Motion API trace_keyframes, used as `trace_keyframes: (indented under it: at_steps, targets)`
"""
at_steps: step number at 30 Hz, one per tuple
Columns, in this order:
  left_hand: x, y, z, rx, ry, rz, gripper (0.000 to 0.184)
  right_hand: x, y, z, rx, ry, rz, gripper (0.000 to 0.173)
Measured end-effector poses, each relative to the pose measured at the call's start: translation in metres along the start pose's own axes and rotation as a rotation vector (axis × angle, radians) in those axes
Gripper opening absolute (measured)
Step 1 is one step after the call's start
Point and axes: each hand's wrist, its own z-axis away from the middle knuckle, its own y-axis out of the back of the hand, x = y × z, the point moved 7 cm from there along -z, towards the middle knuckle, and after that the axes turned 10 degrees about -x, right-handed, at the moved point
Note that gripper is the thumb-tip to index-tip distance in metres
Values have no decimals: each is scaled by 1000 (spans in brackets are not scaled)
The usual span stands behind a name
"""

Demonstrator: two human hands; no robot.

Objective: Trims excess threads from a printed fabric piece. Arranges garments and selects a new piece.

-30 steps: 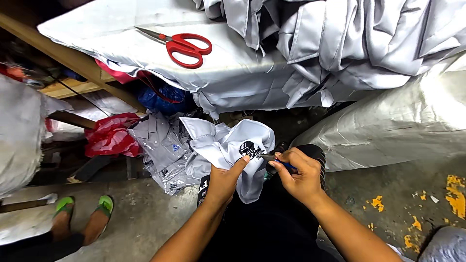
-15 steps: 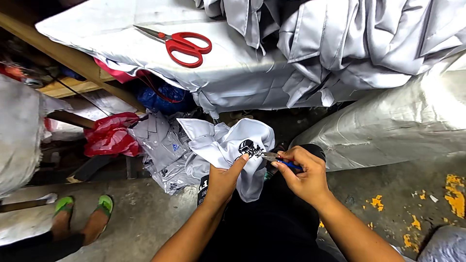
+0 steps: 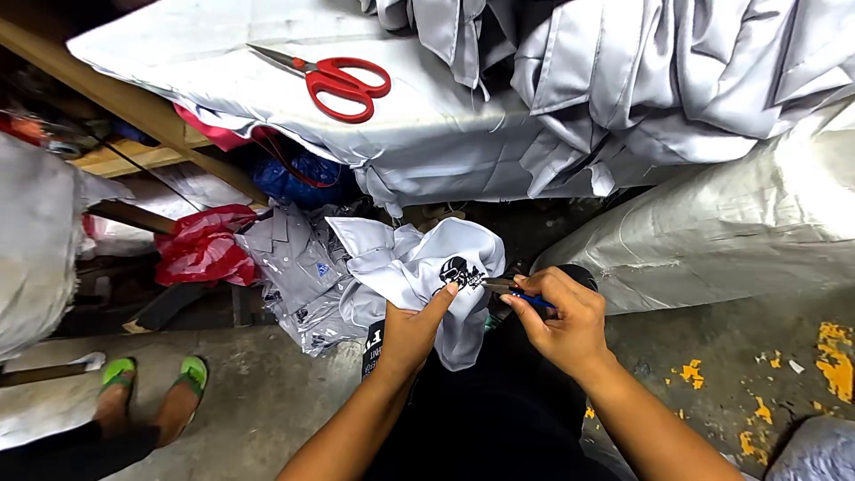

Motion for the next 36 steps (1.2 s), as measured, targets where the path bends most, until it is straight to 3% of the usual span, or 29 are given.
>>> trace_keyframes:
  at_steps: [19, 36]
  targets:
    - [0, 2, -1, 14, -5, 7, 26, 4, -7, 1, -27, -36, -191, 25]
    - [0, 0, -2, 8, 7, 4, 28, 9, -8, -3, -72, -52, -143, 25]
